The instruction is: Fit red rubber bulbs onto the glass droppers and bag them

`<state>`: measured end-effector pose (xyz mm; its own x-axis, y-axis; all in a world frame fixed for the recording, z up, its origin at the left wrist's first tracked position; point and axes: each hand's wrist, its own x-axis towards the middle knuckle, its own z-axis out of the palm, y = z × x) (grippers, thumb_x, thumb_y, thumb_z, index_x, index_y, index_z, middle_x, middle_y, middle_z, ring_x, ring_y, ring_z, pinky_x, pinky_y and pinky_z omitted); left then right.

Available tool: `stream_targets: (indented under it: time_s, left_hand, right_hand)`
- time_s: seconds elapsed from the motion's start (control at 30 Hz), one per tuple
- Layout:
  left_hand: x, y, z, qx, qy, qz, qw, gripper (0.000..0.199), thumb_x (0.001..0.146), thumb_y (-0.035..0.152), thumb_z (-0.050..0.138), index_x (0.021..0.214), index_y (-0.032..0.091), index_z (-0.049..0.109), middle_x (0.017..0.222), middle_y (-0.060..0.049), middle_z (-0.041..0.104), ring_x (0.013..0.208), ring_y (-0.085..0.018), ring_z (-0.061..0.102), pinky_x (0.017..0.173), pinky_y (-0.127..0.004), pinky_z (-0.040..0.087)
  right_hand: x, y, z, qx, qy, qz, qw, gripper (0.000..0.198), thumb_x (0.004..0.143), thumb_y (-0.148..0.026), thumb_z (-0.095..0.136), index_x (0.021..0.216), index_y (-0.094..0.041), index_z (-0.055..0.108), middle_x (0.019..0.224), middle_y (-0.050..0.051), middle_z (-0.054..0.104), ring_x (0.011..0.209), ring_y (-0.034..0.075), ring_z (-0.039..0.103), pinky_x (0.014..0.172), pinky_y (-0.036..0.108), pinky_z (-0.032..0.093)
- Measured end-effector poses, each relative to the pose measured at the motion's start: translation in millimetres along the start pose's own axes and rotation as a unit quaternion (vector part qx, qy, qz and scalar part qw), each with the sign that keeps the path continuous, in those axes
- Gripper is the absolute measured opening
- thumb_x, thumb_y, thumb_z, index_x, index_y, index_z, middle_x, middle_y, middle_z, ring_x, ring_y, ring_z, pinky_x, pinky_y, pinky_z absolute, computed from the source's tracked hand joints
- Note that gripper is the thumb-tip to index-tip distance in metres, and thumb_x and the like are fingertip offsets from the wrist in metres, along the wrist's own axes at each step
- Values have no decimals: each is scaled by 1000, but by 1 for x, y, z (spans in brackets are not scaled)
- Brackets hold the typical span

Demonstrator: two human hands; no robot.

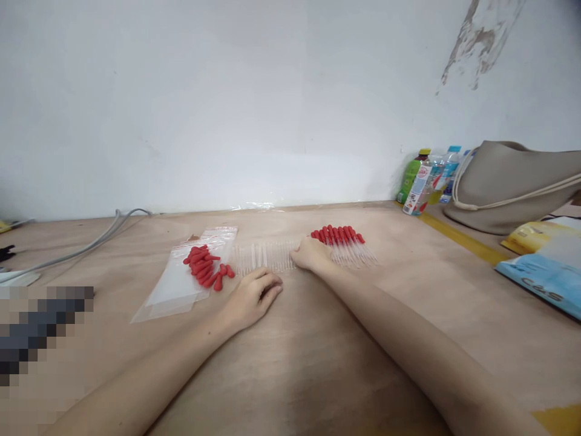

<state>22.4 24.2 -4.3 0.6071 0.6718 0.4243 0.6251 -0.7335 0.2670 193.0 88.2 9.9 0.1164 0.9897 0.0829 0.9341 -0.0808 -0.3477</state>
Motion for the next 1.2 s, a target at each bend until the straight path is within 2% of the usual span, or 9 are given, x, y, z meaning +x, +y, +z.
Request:
stream_targets:
  time_s: [0.1, 0.2, 0.27, 0.47, 0.63, 0.8, 0.93, 1.07, 1.2]
  left_hand:
    - [2, -4, -13, 185, 22, -45, 981, 16, 83, 14, 41, 79, 16, 57, 77, -6, 55, 77, -20, 52, 68, -32, 40]
    - [2, -7, -25, 377, 31, -110, 919, 23, 77, 3, 36, 75, 14, 56, 74, -9, 54, 79, -25, 50, 68, -36, 37]
    - [1, -9, -28, 433, 13, -132, 891, 27, 75, 0, 33, 76, 11, 58, 76, -13, 55, 79, -27, 51, 66, -37, 37]
    - [-2, -13, -23, 418, -56, -152, 894, 33, 71, -3, 32, 68, 9, 62, 73, -16, 59, 70, -28, 55, 57, -36, 39]
    - [0, -5, -26, 435, -97, -180, 877, 34, 70, -5, 31, 73, 8, 63, 75, -16, 60, 69, -27, 59, 50, -31, 40]
    - [2, 8, -32, 459, -82, -175, 868, 34, 72, -6, 28, 79, 6, 59, 76, -17, 58, 68, -29, 59, 52, -33, 42]
    - [0, 22, -29, 421, -83, -157, 889, 36, 71, -7, 29, 87, 8, 56, 83, -15, 55, 72, -25, 58, 55, -31, 43]
    - [-5, 24, -12, 257, -79, -43, 962, 39, 75, -3, 32, 102, 14, 53, 98, -10, 52, 75, -20, 57, 60, -29, 45]
    - [-6, 13, 4, 106, -17, -1, 994, 29, 82, 8, 35, 103, 17, 53, 97, -7, 52, 76, -16, 56, 66, -28, 46]
  right_hand:
    - [0, -1, -1, 5, -2, 5, 1000, 31, 71, -35, 48, 88, -14, 64, 89, 13, 65, 82, 26, 61, 62, 32, 43]
    - [0, -1, 0, 9, -5, 8, 1000, 30, 71, -35, 48, 86, -14, 64, 87, 13, 65, 81, 26, 61, 61, 32, 43]
    - [-1, -1, 1, 10, -4, 8, 1000, 29, 72, -35, 48, 84, -15, 64, 86, 12, 65, 80, 26, 61, 62, 32, 43]
    - [-2, -1, 4, 13, 0, -6, 1000, 25, 75, -32, 45, 82, -16, 64, 83, 11, 65, 80, 25, 60, 63, 33, 42]
    - [-11, 0, 1, 15, 16, -20, 1000, 28, 80, -31, 40, 81, -15, 62, 82, 12, 64, 80, 24, 60, 63, 30, 40]
    - [-28, 7, 0, 49, 101, -59, 992, 28, 84, -32, 32, 90, -14, 52, 82, 11, 62, 74, 21, 58, 61, 29, 39]
    - [-44, 28, 5, 136, 162, -174, 962, 18, 84, -26, 32, 86, -14, 46, 80, 9, 58, 68, 16, 55, 58, 25, 39]
    - [-63, 56, 5, 178, 172, -264, 932, 15, 85, -26, 35, 88, -15, 46, 74, 5, 58, 66, 15, 55, 60, 25, 41]
    - [-77, 78, 0, 172, 222, -331, 901, 25, 86, -22, 35, 108, -15, 44, 89, 9, 60, 81, 18, 56, 69, 29, 44]
